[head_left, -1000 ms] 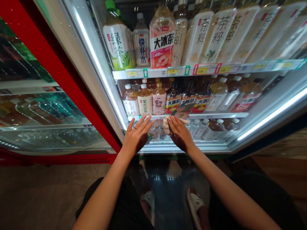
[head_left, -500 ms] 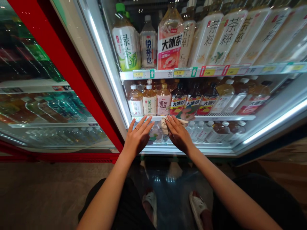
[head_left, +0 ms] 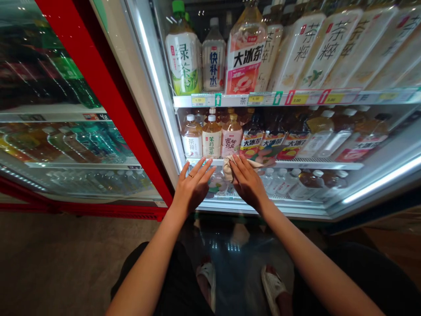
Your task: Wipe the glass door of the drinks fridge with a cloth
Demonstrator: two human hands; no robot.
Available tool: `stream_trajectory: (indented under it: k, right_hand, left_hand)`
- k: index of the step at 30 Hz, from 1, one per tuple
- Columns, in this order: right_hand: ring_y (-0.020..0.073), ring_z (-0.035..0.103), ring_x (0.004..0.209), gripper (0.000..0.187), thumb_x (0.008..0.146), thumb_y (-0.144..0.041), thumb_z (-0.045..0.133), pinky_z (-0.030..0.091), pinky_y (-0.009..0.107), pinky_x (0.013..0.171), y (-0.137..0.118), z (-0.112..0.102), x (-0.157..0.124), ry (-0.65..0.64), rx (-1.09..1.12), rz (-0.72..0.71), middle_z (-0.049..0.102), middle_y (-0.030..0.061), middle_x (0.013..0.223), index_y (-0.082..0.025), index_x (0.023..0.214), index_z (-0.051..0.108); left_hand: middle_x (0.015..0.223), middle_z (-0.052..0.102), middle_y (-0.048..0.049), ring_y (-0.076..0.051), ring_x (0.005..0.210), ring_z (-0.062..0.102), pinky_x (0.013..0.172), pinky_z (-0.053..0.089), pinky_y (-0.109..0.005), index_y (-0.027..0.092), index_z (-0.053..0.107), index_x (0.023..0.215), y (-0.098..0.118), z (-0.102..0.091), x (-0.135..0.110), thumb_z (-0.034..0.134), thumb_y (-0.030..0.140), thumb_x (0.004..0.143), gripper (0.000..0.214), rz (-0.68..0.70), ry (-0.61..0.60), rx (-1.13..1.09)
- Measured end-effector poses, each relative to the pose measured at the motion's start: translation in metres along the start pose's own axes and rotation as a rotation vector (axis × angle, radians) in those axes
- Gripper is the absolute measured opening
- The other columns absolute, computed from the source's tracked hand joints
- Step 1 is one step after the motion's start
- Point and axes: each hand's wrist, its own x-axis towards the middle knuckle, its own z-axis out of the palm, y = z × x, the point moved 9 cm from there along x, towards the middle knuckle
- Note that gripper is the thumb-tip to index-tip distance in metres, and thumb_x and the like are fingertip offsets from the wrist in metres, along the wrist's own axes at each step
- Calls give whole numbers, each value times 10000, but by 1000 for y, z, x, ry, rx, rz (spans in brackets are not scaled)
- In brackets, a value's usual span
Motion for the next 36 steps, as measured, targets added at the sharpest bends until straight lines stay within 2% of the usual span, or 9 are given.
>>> stream_trajectory:
  k: [5, 10, 13, 16, 20, 24, 27, 33, 36]
  right_hand:
    - [325, 347, 1678, 972, 974, 20, 505, 522, 564, 1270, -10, 10, -15, -33, 23, -33, 471, 155, 1741, -211, 1802, 52]
    - [307, 420, 1644, 919, 959, 14, 483, 489, 518, 1307, -30, 26, 3, -149, 57, -120, 494, 140, 1728, -155, 1794, 140]
    - [297, 409, 1650, 910, 940, 26, 473, 459, 509, 1331, -26, 20, 14, -132, 41, -81, 470, 124, 1744, -165, 1788, 203]
    - [314, 392, 1658, 922, 957, 13, 480, 474, 542, 1316, -21, 17, 9, -101, 43, -35, 464, 133, 1747, -180, 1797, 151]
    - [322, 383, 1662, 931, 984, -3, 487, 490, 550, 1300, -31, 28, -4, -110, 74, -81, 472, 144, 1743, -172, 1800, 71]
    - [291, 395, 1657, 934, 935, 31, 473, 467, 501, 1324, -44, 40, 9, -176, 82, -109, 453, 115, 1756, -158, 1793, 154]
    - [276, 388, 1661, 920, 925, 38, 467, 447, 487, 1338, -44, 37, 22, -164, 51, -84, 444, 105, 1760, -158, 1785, 208]
    - [302, 355, 1674, 948, 932, 23, 479, 452, 540, 1330, -44, 38, 14, -148, 86, -73, 423, 130, 1767, -157, 1795, 129]
    - [287, 373, 1665, 949, 915, 39, 483, 459, 503, 1329, -54, 46, 17, -174, 78, -116, 446, 118, 1754, -144, 1789, 163]
  left_hand:
    - [1603, 639, -89, -242, 1557, 547, 1398, 238, -522, 229, 602, 1540, -4, -5, -2, 556, 16, 962, 617, -19, 17, 22]
    - [1620, 623, -80, -235, 1572, 528, 1408, 214, -508, 252, 584, 1566, -8, -6, -6, 572, 36, 973, 631, -23, 16, 37]
    - [1641, 599, -77, -247, 1587, 507, 1407, 216, -531, 272, 568, 1590, -14, -6, -8, 570, 45, 979, 652, -50, -19, 34]
    - [1651, 587, -87, -274, 1596, 495, 1400, 222, -570, 278, 566, 1599, -21, -10, -10, 565, 62, 990, 646, -89, -53, 35]
    - [1662, 573, -94, -289, 1605, 481, 1401, 198, -581, 279, 563, 1605, -26, -15, -14, 566, 136, 1036, 586, -105, -67, 36]
    - [1642, 598, -89, -277, 1592, 502, 1408, 173, -568, 270, 601, 1570, -28, -17, -18, 539, 132, 1047, 545, -117, -61, 53]
    - [1618, 624, -89, -279, 1567, 538, 1405, 180, -568, 257, 635, 1528, -29, -20, -21, 541, 116, 1041, 516, -110, -41, 74]
    - [1629, 611, -88, -280, 1572, 531, 1399, 202, -587, 261, 647, 1514, -34, -27, -26, 555, 106, 1037, 510, -134, -26, 84]
    - [1634, 604, -95, -283, 1580, 521, 1394, 217, -595, 262, 639, 1526, -34, -28, -27, 559, 108, 1037, 519, -134, -31, 80]
